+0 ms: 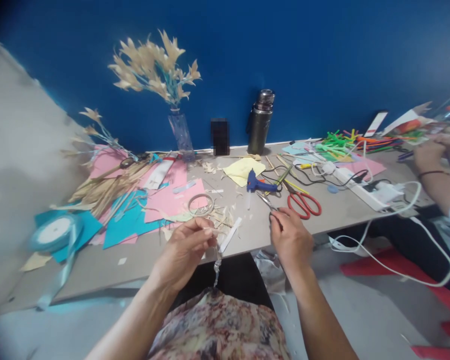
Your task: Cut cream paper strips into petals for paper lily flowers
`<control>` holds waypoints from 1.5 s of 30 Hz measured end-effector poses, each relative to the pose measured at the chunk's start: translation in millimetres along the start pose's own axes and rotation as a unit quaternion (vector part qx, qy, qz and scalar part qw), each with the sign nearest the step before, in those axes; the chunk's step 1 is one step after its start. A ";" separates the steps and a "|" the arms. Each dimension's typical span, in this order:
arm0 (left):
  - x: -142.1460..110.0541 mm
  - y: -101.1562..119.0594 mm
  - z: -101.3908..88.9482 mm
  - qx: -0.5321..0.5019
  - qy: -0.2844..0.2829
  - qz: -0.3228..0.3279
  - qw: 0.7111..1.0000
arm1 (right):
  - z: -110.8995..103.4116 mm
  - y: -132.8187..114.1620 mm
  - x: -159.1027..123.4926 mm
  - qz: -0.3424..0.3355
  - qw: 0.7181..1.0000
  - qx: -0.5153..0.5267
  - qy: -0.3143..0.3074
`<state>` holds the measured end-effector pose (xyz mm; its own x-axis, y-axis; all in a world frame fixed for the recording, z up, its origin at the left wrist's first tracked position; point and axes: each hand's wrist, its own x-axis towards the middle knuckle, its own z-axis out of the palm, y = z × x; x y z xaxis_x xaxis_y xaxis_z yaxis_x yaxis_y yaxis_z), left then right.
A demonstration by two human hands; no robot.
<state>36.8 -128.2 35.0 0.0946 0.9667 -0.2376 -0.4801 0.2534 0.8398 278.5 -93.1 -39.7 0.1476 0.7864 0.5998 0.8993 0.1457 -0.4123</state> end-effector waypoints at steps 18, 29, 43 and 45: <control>11.0 -12.2 -10.1 -0.048 -0.023 -0.041 0.998 | -12.3 -96.9 3.2 0.184 0.782 0.535 -0.263; 2.8 -10.9 -18.8 0.028 -0.033 -0.011 0.999 | -20.5 -103.6 -5.9 0.130 0.763 0.552 -0.310; -13.5 -16.3 -16.1 -0.162 -0.098 -0.066 0.980 | -5.9 -119.9 -25.4 0.213 0.626 0.709 -0.245; -15.7 -18.0 -15.6 -0.102 -0.078 -0.008 0.992 | -4.0 -121.1 -25.9 0.199 0.647 0.699 -0.229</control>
<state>30.4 -148.5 16.0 0.2296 0.9604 -0.1576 -0.6426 0.2712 0.7166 167.5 -133.6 -2.5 -0.1735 0.9773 0.1214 -0.4719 0.0257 -0.8813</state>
